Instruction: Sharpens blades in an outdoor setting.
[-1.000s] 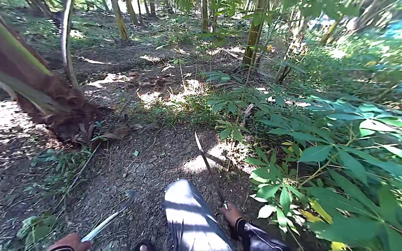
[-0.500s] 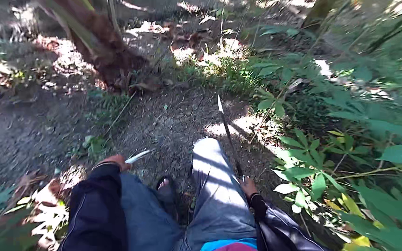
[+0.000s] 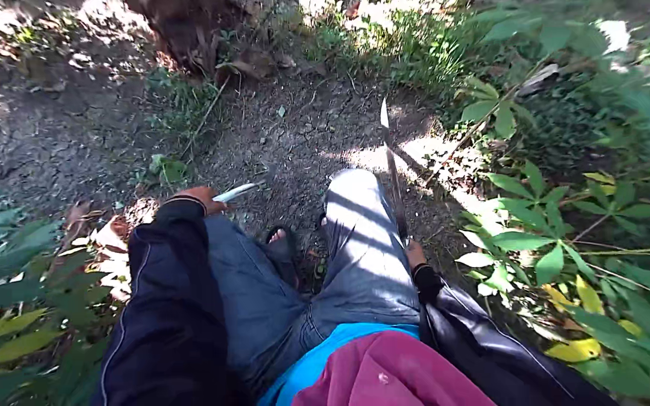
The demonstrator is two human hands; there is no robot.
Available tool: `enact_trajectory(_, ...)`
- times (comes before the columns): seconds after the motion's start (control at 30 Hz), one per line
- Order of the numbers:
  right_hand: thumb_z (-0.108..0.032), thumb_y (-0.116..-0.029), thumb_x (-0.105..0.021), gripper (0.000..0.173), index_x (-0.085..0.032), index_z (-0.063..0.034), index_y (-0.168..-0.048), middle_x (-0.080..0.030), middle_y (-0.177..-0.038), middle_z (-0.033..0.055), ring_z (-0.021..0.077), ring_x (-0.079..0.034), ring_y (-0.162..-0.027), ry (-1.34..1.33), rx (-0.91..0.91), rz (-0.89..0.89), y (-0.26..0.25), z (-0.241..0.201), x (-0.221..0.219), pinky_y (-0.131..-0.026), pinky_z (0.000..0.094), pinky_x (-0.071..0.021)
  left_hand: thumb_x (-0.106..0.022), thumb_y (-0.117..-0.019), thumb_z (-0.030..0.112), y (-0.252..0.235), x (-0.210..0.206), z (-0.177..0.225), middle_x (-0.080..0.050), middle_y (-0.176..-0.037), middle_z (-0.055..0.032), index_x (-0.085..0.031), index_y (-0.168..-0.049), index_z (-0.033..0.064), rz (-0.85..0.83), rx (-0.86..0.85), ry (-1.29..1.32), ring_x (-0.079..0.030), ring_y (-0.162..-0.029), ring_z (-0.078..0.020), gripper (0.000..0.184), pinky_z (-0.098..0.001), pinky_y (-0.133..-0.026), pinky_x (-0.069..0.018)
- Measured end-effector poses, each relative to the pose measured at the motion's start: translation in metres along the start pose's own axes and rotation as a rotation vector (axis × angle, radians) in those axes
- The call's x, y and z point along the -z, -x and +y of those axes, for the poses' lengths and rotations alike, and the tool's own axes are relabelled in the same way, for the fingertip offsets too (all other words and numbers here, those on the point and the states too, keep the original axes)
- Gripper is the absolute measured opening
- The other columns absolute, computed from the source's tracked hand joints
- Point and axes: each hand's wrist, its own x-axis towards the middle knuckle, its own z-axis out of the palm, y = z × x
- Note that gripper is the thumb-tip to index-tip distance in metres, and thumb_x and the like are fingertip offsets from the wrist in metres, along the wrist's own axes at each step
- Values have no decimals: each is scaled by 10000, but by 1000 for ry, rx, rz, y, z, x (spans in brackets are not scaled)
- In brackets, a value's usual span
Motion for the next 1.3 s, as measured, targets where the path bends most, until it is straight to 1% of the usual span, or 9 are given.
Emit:
enact_trajectory(0.17,-390,-1072,-558,584,-547,110,-1374,-589,-1361,329,413,-559,-1321,239,-87,-81,-23,9,-1,-1139,552,-403,-606,-1037,416,6,7,11,-638,-1201,-370,-657,-1136,-134,-18,31,-24,-591,-1217,-522,561,-725,-1015,-408)
enact_trajectory(0.27,-381,-1062,-569,524,-609,70,-1324,-625,-1324,292,392,-597,-1274,388,-143,-224,-42,25,-2,-1104,557,-440,-619,-1029,422,3,7,9,-647,-1149,-367,-658,-1094,-134,-14,19,-25,-613,-1166,-515,561,-719,-983,-429)
enact_trajectory(0.57,-324,-1067,-562,489,-588,93,-1321,-625,-1308,311,408,-589,-1279,206,-87,-55,-1,28,-10,-1105,555,-433,-588,-1043,427,-3,5,1,-629,-1194,-381,-646,-1138,-145,-44,10,-43,-587,-1211,-524,583,-722,-1012,-403)
enact_trajectory(0.77,-395,-1018,-611,495,-655,18,-1286,-671,-1275,247,372,-647,-1210,427,-143,-223,-66,65,-26,-1051,581,-491,-590,-1048,404,6,11,13,-634,-1179,-382,-651,-1109,-157,-49,13,-49,-594,-1198,-524,568,-717,-1007,-407)
enact_trajectory(1.0,-302,-1094,-503,477,-559,73,-1383,-606,-1373,283,367,-571,-1324,288,5,-49,-15,7,-10,-1146,516,-411,-595,-1045,408,19,12,10,-628,-1176,-389,-643,-1110,-156,-27,19,3,-590,-1195,-537,569,-738,-987,-406)
enact_trajectory(1.07,-266,-1074,-521,461,-647,156,-1210,-690,-1150,336,397,-685,-1112,315,288,301,-1,13,-33,-1032,452,-493,-591,-1047,402,25,15,12,-627,-1162,-390,-635,-1103,-158,-33,16,1,-595,-1181,-536,565,-737,-976,-411)
enact_trajectory(1.13,-190,-1123,-442,450,-486,137,-1428,-536,-1462,308,341,-519,-1392,416,-23,-62,26,-43,-8,-1179,407,-358,-596,-1049,377,30,17,16,-627,-1165,-389,-637,-1104,-162,-41,27,11,-593,-1182,-536,543,-733,-981,-405)
enact_trajectory(1.23,-116,-1101,-459,381,-562,164,-1339,-591,-1366,344,390,-572,-1318,342,29,61,23,-10,-25,-1161,428,-398,-596,-1047,378,35,22,22,-623,-1195,-382,-641,-1116,-151,-46,42,-7,-587,-1203,-533,536,-726,-986,-411)
enact_trajectory(1.3,-125,-1124,-417,425,-448,93,-1487,-485,-1535,265,323,-461,-1451,386,-159,-251,30,-32,-8,-1209,416,-345,-599,-1039,397,36,22,24,-625,-1200,-373,-641,-1117,-143,-48,35,-8,-592,-1201,-524,547,-718,-983,-423)
